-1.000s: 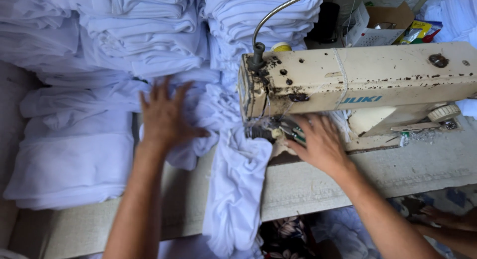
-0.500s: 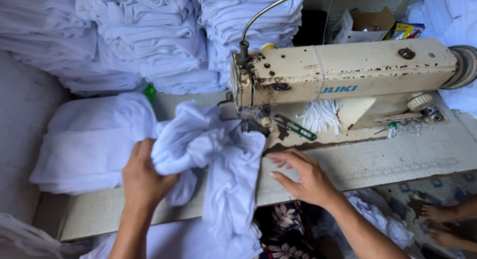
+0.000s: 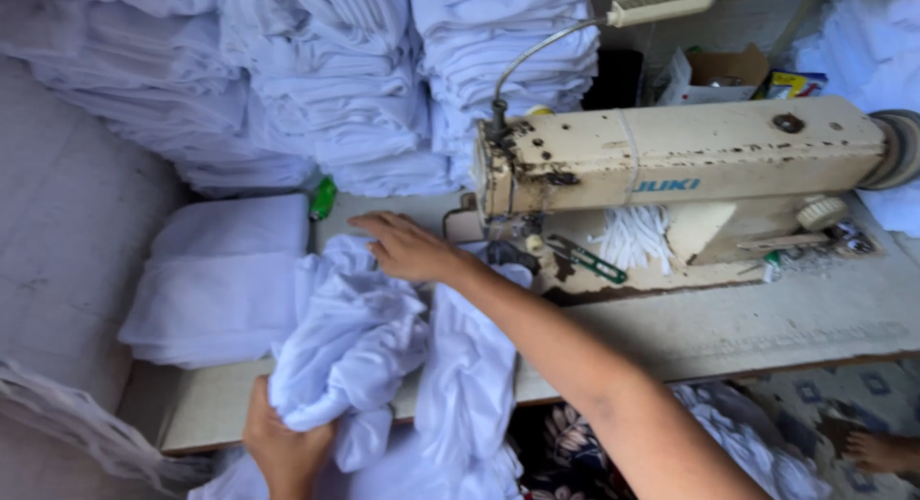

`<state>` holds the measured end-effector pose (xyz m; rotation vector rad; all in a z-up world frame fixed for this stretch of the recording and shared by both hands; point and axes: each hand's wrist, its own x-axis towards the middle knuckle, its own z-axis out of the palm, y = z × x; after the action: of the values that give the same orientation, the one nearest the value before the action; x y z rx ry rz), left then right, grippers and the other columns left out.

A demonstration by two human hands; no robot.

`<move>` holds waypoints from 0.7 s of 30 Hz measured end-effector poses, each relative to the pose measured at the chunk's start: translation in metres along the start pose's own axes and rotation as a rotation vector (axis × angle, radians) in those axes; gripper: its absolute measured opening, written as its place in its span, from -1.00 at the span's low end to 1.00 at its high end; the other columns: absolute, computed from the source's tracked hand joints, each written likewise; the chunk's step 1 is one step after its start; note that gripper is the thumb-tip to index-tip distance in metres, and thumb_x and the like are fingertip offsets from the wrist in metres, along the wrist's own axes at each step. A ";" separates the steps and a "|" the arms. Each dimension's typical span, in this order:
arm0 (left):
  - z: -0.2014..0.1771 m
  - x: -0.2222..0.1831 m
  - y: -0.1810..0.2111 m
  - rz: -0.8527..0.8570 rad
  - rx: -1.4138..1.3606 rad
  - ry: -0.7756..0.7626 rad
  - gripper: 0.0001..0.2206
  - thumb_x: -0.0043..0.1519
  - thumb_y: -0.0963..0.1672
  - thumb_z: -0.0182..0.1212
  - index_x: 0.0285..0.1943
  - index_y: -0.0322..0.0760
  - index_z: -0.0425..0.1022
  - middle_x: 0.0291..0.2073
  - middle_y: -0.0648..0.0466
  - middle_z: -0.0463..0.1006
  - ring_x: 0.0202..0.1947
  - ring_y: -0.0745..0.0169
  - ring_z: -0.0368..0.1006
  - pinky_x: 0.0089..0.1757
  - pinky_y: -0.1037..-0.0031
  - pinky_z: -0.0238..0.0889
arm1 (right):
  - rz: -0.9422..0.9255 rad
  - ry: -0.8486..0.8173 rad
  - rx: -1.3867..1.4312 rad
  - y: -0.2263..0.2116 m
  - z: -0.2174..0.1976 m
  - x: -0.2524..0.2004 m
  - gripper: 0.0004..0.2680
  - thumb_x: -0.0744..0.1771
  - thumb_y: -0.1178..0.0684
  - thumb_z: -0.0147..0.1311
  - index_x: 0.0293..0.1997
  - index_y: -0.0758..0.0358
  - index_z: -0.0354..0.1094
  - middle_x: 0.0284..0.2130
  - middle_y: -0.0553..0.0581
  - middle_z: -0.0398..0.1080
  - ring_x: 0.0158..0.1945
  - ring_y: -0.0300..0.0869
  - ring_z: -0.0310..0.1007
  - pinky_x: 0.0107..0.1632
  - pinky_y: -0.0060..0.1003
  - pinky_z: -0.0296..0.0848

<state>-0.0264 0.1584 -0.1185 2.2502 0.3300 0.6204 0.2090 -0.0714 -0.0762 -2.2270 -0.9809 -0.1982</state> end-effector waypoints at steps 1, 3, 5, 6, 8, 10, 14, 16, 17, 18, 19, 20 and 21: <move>0.002 0.000 -0.005 0.059 -0.010 0.027 -0.49 -0.27 0.03 0.33 -0.19 -0.23 0.32 -0.44 -0.09 0.44 -0.34 -0.34 0.40 -0.27 0.06 0.22 | -0.104 0.071 -0.079 0.023 0.019 0.014 -0.60 0.37 0.16 -0.11 0.43 0.14 0.10 0.29 0.36 0.22 0.40 0.14 0.19 0.41 0.00 0.11; 0.002 0.003 -0.001 0.055 0.013 0.037 -0.49 -0.27 0.03 0.33 -0.18 -0.23 0.34 -0.43 -0.10 0.45 -0.32 -0.36 0.42 -0.27 0.05 0.22 | -0.134 0.153 -0.155 0.043 0.046 0.039 -0.61 0.37 0.15 -0.10 0.42 0.13 0.12 0.28 0.45 0.22 0.37 0.20 0.22 0.38 0.05 0.18; 0.003 0.001 0.002 0.043 0.036 0.037 -0.48 -0.27 0.03 0.32 -0.17 -0.23 0.35 -0.41 -0.11 0.46 -0.29 -0.39 0.43 -0.27 0.03 0.23 | -0.152 0.227 -0.227 0.045 0.061 0.053 -0.61 0.37 0.15 -0.10 0.42 0.11 0.14 0.27 0.54 0.22 0.34 0.27 0.26 0.35 0.10 0.24; 0.004 0.002 0.004 0.029 0.058 0.044 -0.49 -0.27 0.03 0.33 -0.20 -0.24 0.33 -0.43 -0.11 0.44 -0.29 -0.41 0.41 -0.28 0.01 0.22 | -0.043 0.161 -0.271 0.038 0.061 0.057 -0.59 0.37 0.09 -0.11 0.44 0.01 0.09 0.32 0.49 0.14 0.33 0.35 0.22 0.31 0.19 0.23; 0.005 0.001 0.006 0.004 0.081 0.053 -0.50 -0.27 0.04 0.33 -0.23 -0.24 0.31 -0.44 -0.11 0.42 -0.29 -0.44 0.40 -0.29 -0.01 0.21 | 0.062 0.082 -0.313 0.027 0.062 0.064 -0.57 0.37 0.03 -0.13 0.47 -0.09 0.05 0.38 0.44 0.07 0.32 0.42 0.18 0.28 0.28 0.21; 0.006 0.000 0.008 -0.001 0.067 0.073 -0.50 -0.28 0.04 0.35 -0.21 -0.20 0.35 -0.46 -0.07 0.41 -0.32 -0.41 0.41 -0.30 -0.02 0.20 | 0.091 0.128 -0.532 0.020 0.065 0.068 -0.54 0.32 -0.15 -0.02 0.44 -0.17 0.12 0.39 0.34 0.08 0.14 0.33 0.34 0.05 0.31 0.36; 0.009 -0.001 0.009 0.034 0.044 0.100 -0.49 -0.28 0.02 0.39 -0.16 -0.20 0.41 -0.43 -0.05 0.43 -0.33 -0.36 0.42 -0.29 0.01 0.23 | 0.056 0.191 -0.604 0.013 0.068 0.073 -0.56 0.36 -0.36 -0.14 0.42 -0.27 0.16 0.40 0.36 0.10 0.17 0.26 0.33 0.01 0.24 0.35; 0.009 -0.001 0.015 -0.033 0.024 0.138 -0.47 -0.34 0.04 0.40 -0.24 -0.21 0.37 -0.51 -0.04 0.39 -0.42 -0.31 0.35 -0.32 0.06 0.20 | 0.152 0.037 -0.614 0.004 0.060 0.078 -0.56 0.36 -0.43 -0.30 0.44 -0.42 0.07 0.43 0.35 0.04 0.19 0.27 0.29 0.07 0.23 0.28; 0.010 0.000 0.013 -0.028 0.020 0.134 -0.47 -0.34 0.04 0.40 -0.24 -0.21 0.37 -0.51 -0.04 0.39 -0.42 -0.31 0.35 -0.32 0.06 0.20 | 0.157 0.039 -0.618 0.002 0.055 0.076 -0.56 0.36 -0.43 -0.30 0.44 -0.42 0.07 0.43 0.35 0.04 0.19 0.27 0.29 0.07 0.23 0.28; 0.010 0.001 0.012 -0.047 0.018 0.110 -0.45 -0.36 0.05 0.41 -0.22 -0.19 0.39 -0.50 -0.03 0.43 -0.42 -0.27 0.39 -0.30 0.09 0.22 | 0.133 0.110 -0.533 -0.002 0.051 0.075 -0.63 0.36 -0.34 -0.21 0.29 -0.24 0.24 0.33 0.36 0.15 0.12 0.29 0.35 0.02 0.27 0.32; 0.009 0.001 0.010 -0.066 0.017 0.085 -0.43 -0.39 0.06 0.42 -0.20 -0.18 0.42 -0.49 -0.01 0.47 -0.41 -0.23 0.42 -0.29 0.12 0.25 | 0.108 0.181 -0.447 -0.007 0.046 0.074 -0.69 0.35 -0.24 -0.12 0.13 -0.07 0.40 0.22 0.37 0.27 0.05 0.31 0.41 -0.03 0.32 0.37; 0.009 0.000 0.012 -0.068 0.018 0.084 -0.43 -0.39 0.06 0.42 -0.20 -0.18 0.42 -0.49 -0.01 0.47 -0.41 -0.23 0.42 -0.29 0.12 0.25 | 0.109 0.179 -0.446 0.001 0.050 0.071 -0.69 0.35 -0.24 -0.12 0.13 -0.07 0.40 0.22 0.37 0.27 0.05 0.31 0.41 -0.03 0.32 0.37; 0.009 -0.002 0.014 -0.063 0.028 0.102 -0.45 -0.36 0.05 0.40 -0.23 -0.20 0.37 -0.51 -0.04 0.42 -0.42 -0.28 0.38 -0.30 0.08 0.22 | 0.078 0.252 -0.423 0.009 0.054 0.067 -0.73 0.30 -0.17 0.01 -0.04 0.16 0.39 -0.05 0.35 0.36 -0.07 0.27 0.44 -0.07 0.20 0.40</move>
<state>-0.0231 0.1430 -0.1143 2.2297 0.4616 0.7027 0.2555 -0.0015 -0.0954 -2.5316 -0.7639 -0.6880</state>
